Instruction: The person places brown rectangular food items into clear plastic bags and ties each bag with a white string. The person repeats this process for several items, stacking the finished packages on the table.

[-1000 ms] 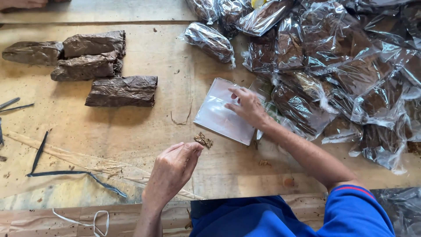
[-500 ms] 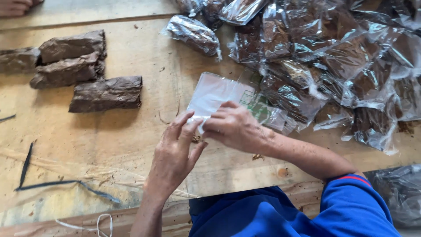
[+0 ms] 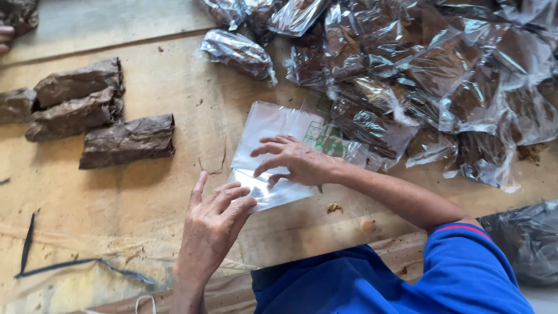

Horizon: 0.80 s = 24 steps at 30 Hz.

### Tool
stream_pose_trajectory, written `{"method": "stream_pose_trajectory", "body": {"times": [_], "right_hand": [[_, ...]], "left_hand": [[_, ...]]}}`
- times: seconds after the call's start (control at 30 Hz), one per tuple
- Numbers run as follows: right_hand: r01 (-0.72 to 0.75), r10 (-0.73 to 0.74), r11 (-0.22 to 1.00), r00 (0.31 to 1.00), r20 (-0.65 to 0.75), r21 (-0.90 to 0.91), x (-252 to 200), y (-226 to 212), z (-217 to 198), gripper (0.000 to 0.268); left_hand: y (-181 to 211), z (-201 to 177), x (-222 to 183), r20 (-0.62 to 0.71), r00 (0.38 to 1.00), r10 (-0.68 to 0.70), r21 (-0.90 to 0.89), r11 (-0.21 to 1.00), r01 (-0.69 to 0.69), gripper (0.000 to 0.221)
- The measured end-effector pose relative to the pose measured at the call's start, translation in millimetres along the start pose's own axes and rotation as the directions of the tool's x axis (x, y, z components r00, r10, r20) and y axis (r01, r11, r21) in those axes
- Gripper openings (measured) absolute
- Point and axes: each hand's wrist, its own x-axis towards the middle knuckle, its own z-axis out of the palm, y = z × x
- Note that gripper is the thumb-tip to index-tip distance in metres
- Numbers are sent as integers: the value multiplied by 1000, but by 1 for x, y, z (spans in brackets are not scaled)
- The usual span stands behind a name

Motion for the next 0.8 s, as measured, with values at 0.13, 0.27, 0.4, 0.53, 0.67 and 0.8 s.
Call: {"method": "stream_pose_trajectory", "body": {"times": [0.13, 0.27, 0.4, 0.53, 0.67, 0.8], "right_hand": [[-134, 182, 954, 970, 159, -269, -12, 10, 31, 31], [-88, 123, 939, 989, 84, -333, -15, 10, 30, 35], [-74, 84, 956, 996, 23, -285, -20, 24, 31, 28], [-78, 88, 966, 996, 28, -248, -20, 29, 25, 31], [-137, 150, 974, 987, 59, -178, -17, 22, 12, 29], [-76, 73, 996, 996, -60, -51, -5, -12, -12, 25]], "left_hand": [[8, -12, -9, 36, 998, 47, -37, 998, -46, 7], [12, -27, -17, 67, 988, 143, -146, 980, -132, 2], [26, -59, -13, -11, 989, 148, -314, 938, -144, 9], [33, -78, -14, -267, 964, -18, -425, 900, -101, 26], [25, -78, -24, -519, 793, -321, -456, 888, 61, 13], [0, -83, -28, -657, 615, -436, -411, 891, 192, 22]]}}
